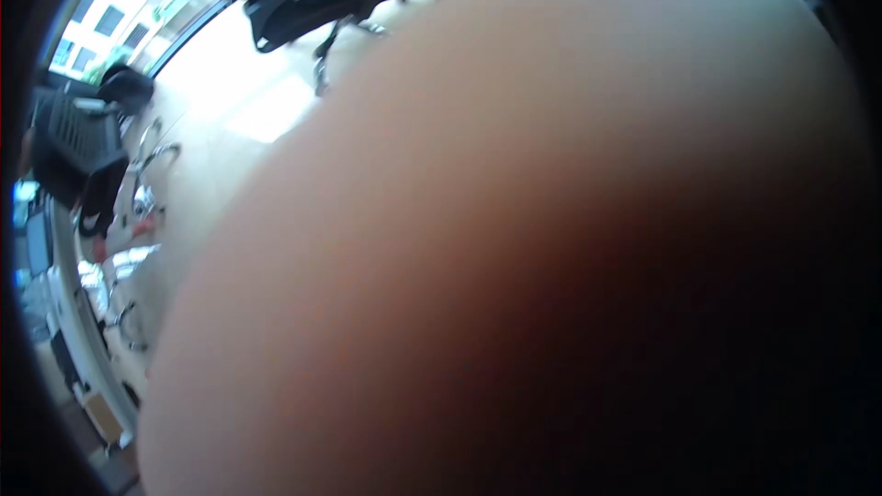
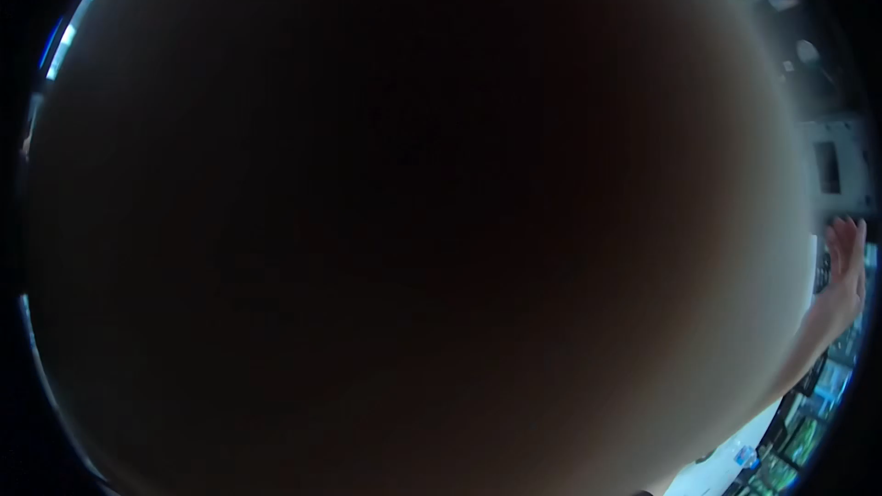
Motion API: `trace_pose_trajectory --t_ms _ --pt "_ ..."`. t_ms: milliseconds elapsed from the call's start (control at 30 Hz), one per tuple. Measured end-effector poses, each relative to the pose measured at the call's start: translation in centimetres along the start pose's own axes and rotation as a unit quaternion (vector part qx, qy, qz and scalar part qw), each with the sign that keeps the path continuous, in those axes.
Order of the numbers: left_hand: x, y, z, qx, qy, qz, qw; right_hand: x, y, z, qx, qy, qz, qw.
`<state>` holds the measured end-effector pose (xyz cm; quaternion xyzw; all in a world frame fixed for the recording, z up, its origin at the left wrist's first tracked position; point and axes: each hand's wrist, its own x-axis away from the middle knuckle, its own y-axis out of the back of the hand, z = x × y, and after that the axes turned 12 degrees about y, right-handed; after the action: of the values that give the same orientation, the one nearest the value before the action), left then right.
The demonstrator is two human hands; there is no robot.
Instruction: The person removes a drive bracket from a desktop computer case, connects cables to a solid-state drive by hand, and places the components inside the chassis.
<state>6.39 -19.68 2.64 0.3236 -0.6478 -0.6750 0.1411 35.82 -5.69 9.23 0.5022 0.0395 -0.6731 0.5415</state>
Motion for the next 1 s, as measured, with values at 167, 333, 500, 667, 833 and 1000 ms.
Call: trace_pose_trajectory --t_ms 167,333,500,667,833,1000 --pt "-7.1 0.0 -1.6 -0.037 -0.047 -0.035 0.998 0.4 0.5 1.4 -0.014 -0.006 -0.029 0.999" --pt "-9.3 -2.2 0.6 0.0 -0.055 -0.071 0.996 0.7 -1.3 2.2 -0.002 -0.004 -0.057 0.998" --pt "-5.0 -1.7 3.2 -0.001 -0.035 -0.116 0.993 1.6 -2.2 7.5 0.001 -0.021 -0.058 0.998" --pt "-2.7 -1.6 6.4 0.018 0.006 -0.234 0.972 2.1 -2.0 8.5 -0.032 -0.006 -0.056 0.998" --pt "-1.1 -1.4 10.3 0.058 0.044 -0.282 0.957 2.1 -2.2 8.1 -0.047 0.015 -0.048 0.998" --pt "-0.5 -1.4 14.6 0.033 0.115 -0.244 0.962 2.4 -3.1 8.2 -0.044 0.001 -0.02 0.999"
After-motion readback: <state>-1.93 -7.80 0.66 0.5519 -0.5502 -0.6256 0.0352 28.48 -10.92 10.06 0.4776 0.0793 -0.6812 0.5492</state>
